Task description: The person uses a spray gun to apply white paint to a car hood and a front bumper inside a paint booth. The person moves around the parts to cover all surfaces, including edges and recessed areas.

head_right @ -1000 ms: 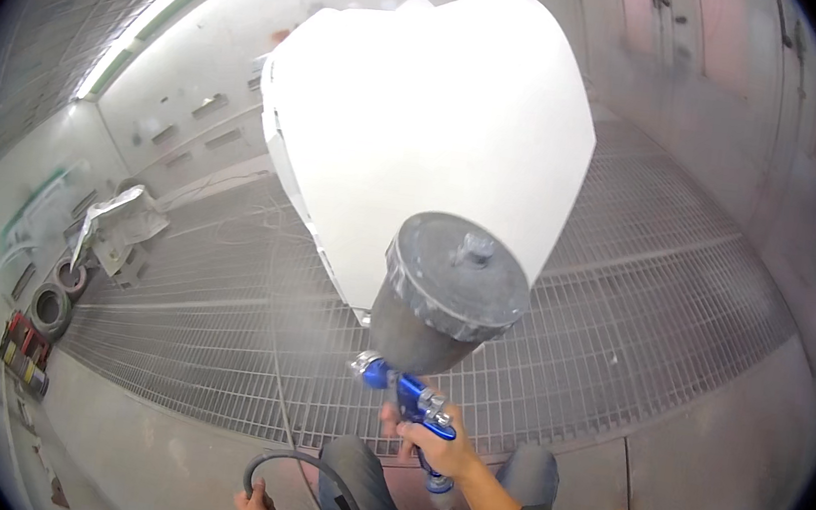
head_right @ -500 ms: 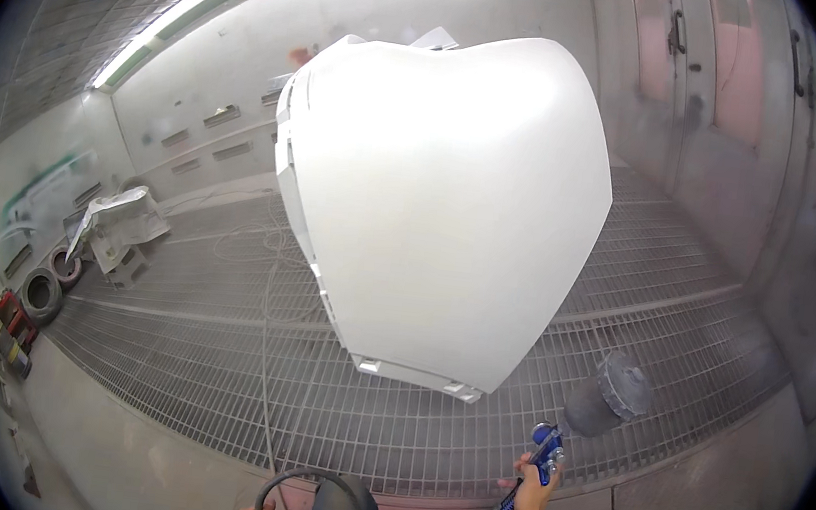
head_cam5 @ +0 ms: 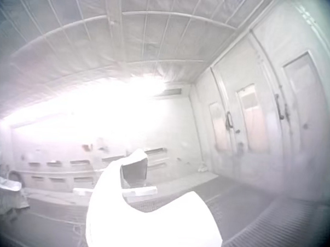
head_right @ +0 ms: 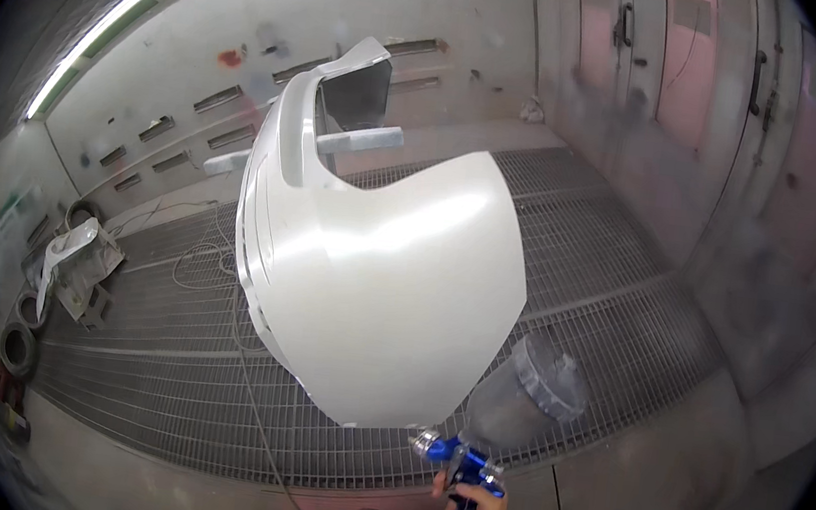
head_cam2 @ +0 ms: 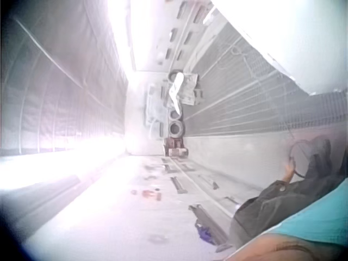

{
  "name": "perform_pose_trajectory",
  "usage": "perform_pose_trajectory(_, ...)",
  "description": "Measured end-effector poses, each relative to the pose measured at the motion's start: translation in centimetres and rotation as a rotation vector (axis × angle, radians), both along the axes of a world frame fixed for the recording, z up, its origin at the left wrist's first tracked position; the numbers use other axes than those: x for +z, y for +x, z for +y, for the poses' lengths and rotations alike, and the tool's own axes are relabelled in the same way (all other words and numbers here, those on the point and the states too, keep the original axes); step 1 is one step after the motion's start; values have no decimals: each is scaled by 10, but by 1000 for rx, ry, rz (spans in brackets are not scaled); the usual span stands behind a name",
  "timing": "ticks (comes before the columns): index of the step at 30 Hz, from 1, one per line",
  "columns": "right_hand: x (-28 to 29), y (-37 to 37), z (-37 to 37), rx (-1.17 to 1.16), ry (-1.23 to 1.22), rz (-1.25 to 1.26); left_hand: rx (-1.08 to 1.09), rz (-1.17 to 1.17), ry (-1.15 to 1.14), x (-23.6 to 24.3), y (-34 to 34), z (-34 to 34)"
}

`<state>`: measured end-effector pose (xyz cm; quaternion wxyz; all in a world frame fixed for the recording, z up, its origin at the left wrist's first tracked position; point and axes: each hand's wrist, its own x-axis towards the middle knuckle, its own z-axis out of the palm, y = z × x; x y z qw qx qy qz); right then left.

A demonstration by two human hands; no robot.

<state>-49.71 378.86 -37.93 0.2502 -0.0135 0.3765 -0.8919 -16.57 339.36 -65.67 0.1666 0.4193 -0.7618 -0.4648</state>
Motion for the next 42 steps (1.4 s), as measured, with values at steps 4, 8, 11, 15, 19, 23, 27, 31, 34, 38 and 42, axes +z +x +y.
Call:
perform_pose_trajectory(4,103,-21,44,-128,73,19,-137,-65,301,72,12,37)
perform_pose_trajectory(8,160,-49,116,-334,158,45,-267,-701,345,115,9,67)
perform_pose_trajectory(11,175,-81,182,-436,220,91,-355,-742,345,147,-17,112)
perform_pose_trajectory(15,158,-155,276,-433,267,87,-414,-847,385,160,-61,205)
perform_pose_trajectory(19,153,-248,359,-333,345,8,-423,-971,523,165,-86,329)
perform_pose_trajectory(23,170,-302,399,-155,321,-61,-375,-1059,724,197,-78,426)
perform_pose_trajectory(27,203,-362,410,80,302,-74,-363,-986,613,231,-98,530)
perform_pose_trajectory(31,228,-405,412,329,389,35,-403,-962,371,232,-176,607)
perform_pose_trajectory(34,231,-424,412,517,480,131,-243,-667,323,195,-242,654)
perform_pose_trajectory(38,235,-461,399,753,701,389,-130,-444,328,192,-377,706)
perform_pose_trajectory(42,201,-502,356,928,750,1350,-9,-331,376,179,-479,744)
